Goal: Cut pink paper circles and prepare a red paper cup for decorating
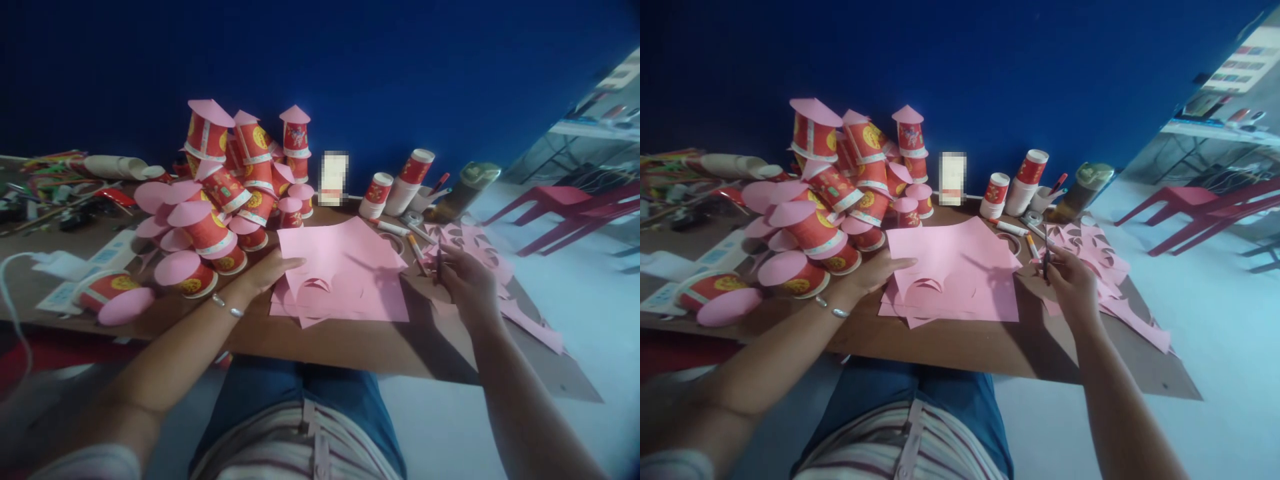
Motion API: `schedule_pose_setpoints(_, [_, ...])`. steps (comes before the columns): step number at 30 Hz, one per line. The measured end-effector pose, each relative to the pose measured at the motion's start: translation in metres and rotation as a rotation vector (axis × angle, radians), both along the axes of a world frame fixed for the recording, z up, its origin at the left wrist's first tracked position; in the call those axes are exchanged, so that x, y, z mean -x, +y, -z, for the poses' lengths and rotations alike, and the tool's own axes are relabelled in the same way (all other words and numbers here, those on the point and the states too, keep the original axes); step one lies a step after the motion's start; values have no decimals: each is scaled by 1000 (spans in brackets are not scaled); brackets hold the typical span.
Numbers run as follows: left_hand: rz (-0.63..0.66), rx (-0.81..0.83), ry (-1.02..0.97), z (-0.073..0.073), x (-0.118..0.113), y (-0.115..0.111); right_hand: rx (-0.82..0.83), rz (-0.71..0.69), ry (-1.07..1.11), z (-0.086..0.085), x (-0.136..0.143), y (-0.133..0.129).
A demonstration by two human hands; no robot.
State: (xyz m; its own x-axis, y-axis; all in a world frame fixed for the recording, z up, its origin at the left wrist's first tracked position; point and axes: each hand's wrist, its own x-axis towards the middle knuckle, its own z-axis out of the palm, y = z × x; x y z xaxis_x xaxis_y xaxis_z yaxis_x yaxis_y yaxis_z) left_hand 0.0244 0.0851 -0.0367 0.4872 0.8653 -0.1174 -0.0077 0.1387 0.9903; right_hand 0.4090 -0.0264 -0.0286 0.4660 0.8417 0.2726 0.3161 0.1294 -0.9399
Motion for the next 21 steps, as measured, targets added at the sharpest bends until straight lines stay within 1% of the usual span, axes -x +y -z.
schedule_pose_setpoints(1, [-1, -6, 19, 0, 0, 0, -36, 13, 120, 0, 8, 0])
schedule_pose_setpoints(2, [-1, -13, 41, 0, 0, 0, -35, 3, 206, -1, 15, 2])
schedule_pose_setpoints(5, [-1, -35, 105, -1, 1, 0, -3, -41, 372, -8, 25, 12])
schedule_pose_setpoints(8, [-4, -58, 144, -1, 4, 1, 8, -99, 398, -13, 23, 21])
schedule_pose_setpoints(12, [-5, -99, 189, -2, 5, 2, -14, -192, 384, -15, 20, 18])
schedule_pose_setpoints(14, [-6, -108, 201, -3, 4, 3, -80, -162, 421, -17, 21, 15])
schedule_pose_setpoints(17, [-8, -105, 216, -3, 2, 2, -192, -61, 510, -18, 22, 17])
schedule_pose_setpoints(19, [-13, -108, 219, -2, 1, 2, -185, -48, 540, -16, 23, 20])
schedule_pose_setpoints(21, [-15, -112, 203, -2, 1, 2, -145, -72, 508, -14, 25, 21])
